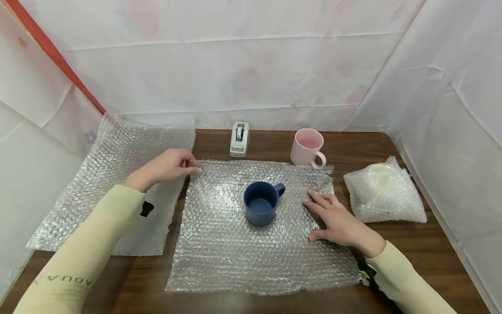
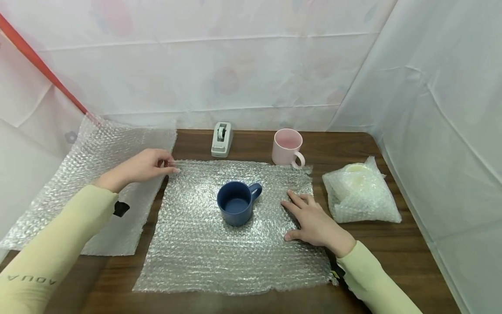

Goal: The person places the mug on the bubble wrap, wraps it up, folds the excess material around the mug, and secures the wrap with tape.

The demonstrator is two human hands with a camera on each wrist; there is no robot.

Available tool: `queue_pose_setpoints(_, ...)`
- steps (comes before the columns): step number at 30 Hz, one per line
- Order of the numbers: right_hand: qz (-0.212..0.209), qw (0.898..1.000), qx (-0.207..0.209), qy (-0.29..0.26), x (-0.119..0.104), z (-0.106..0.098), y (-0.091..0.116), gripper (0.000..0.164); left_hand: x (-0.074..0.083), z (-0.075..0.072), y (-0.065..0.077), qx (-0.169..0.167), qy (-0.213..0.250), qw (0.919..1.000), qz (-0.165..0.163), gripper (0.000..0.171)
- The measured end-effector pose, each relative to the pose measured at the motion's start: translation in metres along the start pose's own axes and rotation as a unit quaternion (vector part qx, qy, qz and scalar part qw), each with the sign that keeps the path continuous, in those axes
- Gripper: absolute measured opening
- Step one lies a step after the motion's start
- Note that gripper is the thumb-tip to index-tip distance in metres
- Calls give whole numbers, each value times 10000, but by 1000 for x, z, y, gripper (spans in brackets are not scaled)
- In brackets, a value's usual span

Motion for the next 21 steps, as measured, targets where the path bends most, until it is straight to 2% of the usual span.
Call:
queue_pose_setpoints(2, -3, 10000, 4, -1, 0, 1, 0, 89, 5, -2, 2, -2, 221, 9997, 74, 21)
queue_pose_setpoints(4, -29, 10000, 29, 2, 0, 1, 0, 89, 13, -5, 3, -30, 607, 9981, 117, 22)
queue_pose_setpoints(8, -66, 10000, 60, -28, -1, -1, 0, 89, 42, -10, 6, -113, 1563, 9869, 385, 25)
queue_pose_setpoints(13, -6, 10000, -21, -20, 2, 0, 0, 89, 97, -10, 5, -300, 2583, 9606, 976, 19)
queue_pose_setpoints(17, 12, 10000, -66, -16, 3, 1, -1, 90, 137, 0, 3, -348, 3230, 9336, 1511, 13)
queue_pose_setpoints(19, 3, 10000, -82, -25, 2, 1, -1, 90, 149, 6, 3, -230, 3463, 9240, 1607, 12)
queue_pose_setpoints(21, -17, 10000, -81, -26, 2, 1, -1, 90, 159, 13, 3, -81, 3705, 9154, 1569, 11)
Point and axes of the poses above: each hand's wrist, its own y-axis away from the middle knuckle, its own z-axis out of the palm, x = y × z, the point moved 9 cm from there along -y, towards the middle knuckle, and after that the axes turned 4 degrees about x, right-handed, at the moved point
